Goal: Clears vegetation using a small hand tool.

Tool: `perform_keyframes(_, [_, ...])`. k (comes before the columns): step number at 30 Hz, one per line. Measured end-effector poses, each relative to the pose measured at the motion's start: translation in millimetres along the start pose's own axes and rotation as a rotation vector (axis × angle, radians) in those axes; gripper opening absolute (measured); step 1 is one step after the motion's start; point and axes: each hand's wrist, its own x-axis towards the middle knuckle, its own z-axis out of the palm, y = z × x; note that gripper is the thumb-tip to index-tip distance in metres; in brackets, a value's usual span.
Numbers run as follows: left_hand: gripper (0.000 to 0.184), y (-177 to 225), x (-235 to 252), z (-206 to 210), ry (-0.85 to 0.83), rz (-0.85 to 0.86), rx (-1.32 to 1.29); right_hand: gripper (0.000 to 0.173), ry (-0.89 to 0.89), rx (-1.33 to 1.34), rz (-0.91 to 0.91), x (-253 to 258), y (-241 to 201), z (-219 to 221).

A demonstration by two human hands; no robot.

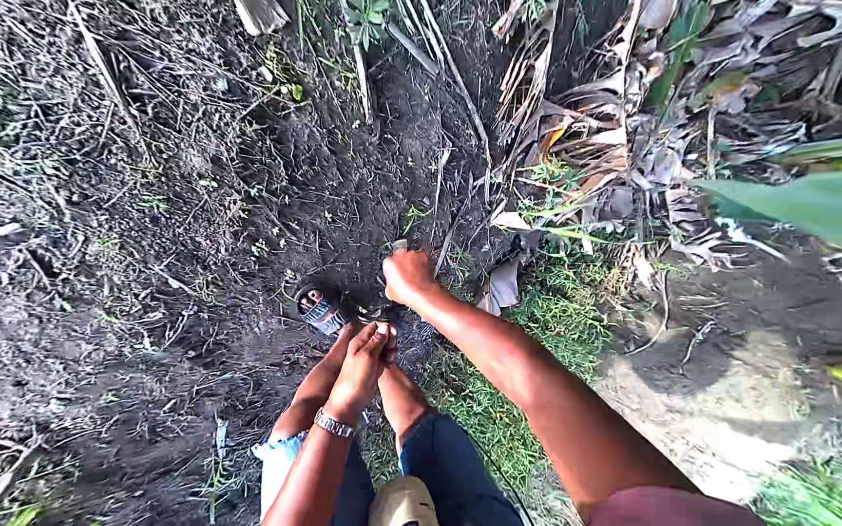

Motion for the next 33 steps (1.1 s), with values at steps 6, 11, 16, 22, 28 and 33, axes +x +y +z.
perform_keyframes(6, [0.031, 43, 3, -12, -0.049, 0.126, 0.072, 0.040, -0.166, -0.050, 0.054, 7, 6, 9])
perform_keyframes(11, [0.040, 77, 0, -9, 0.024, 0.097, 0.089, 0.026, -0.161, -0.069, 0.016, 32, 23, -46])
perform_keyframes(16, [0.033, 65, 12, -12, -0.135, 0.057, 0.094, 0.032, -0.195, -0.191, -0.109, 90, 53, -100])
perform_keyframes(22, [0.027, 39, 34, -12, -0.017, 0.002, -0.072, 0.032, -0.268, -0.324, -0.250, 162, 38, -140])
perform_keyframes(28, [0.034, 22, 84, -13, 0.147, -0.106, -0.137, 0.023, -0.172, -0.461, -0.467, 77, 72, -85])
perform_keyframes(33, [0.038, -3, 149, 8, 0.253, -0.239, -0.036, 0.058, -0.309, -0.417, -0.428, 12, 121, -9])
